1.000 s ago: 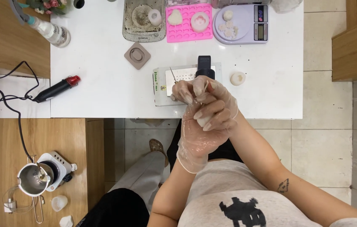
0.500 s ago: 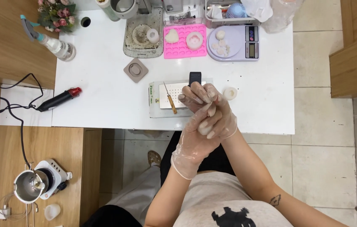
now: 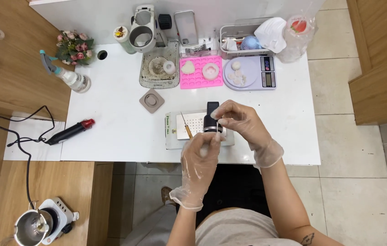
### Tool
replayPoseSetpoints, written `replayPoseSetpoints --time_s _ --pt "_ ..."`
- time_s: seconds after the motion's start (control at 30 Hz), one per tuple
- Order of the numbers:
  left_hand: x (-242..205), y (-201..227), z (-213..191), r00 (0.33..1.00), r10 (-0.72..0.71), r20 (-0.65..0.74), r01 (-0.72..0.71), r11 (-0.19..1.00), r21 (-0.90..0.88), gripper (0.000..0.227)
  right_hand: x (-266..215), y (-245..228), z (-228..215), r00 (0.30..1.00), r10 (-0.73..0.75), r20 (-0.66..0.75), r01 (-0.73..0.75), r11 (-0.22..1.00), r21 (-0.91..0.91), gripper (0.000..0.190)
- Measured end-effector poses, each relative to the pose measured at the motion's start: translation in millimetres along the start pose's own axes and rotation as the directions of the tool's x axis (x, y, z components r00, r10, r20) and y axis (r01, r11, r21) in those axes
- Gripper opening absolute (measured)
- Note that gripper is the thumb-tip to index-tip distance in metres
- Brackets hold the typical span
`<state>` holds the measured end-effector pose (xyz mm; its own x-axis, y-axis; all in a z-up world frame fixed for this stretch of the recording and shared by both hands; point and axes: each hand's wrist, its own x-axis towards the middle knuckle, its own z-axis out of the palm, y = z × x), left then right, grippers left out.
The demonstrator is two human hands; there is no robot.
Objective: Inserting and adjusting a candle wick into a small wax base using a needle tool.
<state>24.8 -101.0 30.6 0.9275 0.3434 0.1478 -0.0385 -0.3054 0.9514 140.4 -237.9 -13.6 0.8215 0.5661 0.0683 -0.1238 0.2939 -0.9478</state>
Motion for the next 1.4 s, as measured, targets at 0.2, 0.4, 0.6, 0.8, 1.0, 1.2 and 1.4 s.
replayPoseSetpoints --time_s 0.2,0.4,0.6,0.8,1.0,1.2,1.4 --pt "-1 9 -7 1.000 0.002 -0.025 0.000 0.998 0.059 0.019 -7 10 5 0.994 0.098 0.053 -0.094 0.993 -0.065 0.020" --pt "1 -11 -3 0.990 0.110 -0.085 -0.096 0.983 0.154 0.017 -5 9 15 0.992 0.096 -0.080 -0.105 0.988 -0.110 0.009" --pt "0 -20 -3 0.965 0.238 -0.105 -0.172 0.886 0.431 0.008 -5 -5 37 0.984 0.039 -0.172 -0.088 0.955 -0.283 0.011" --pt "1 -28 -7 0.947 0.302 -0.109 -0.220 0.857 0.466 0.008 -3 -10 54 0.964 -0.206 -0.165 0.061 0.782 -0.620 0.013" --pt "0 -33 -10 0.954 0.266 -0.140 -0.182 0.881 0.436 0.008 -1 -12 62 0.966 -0.082 -0.244 -0.044 0.881 -0.470 0.010" --pt "0 -33 -10 0.965 0.205 -0.165 -0.128 0.913 0.387 0.010 1 -13 50 0.971 0.136 -0.199 -0.205 0.900 -0.386 0.011" --pt "1 -30 -6 0.961 0.231 -0.152 -0.170 0.927 0.335 0.012 0 -12 47 0.965 0.147 -0.217 -0.197 0.953 -0.230 0.005"
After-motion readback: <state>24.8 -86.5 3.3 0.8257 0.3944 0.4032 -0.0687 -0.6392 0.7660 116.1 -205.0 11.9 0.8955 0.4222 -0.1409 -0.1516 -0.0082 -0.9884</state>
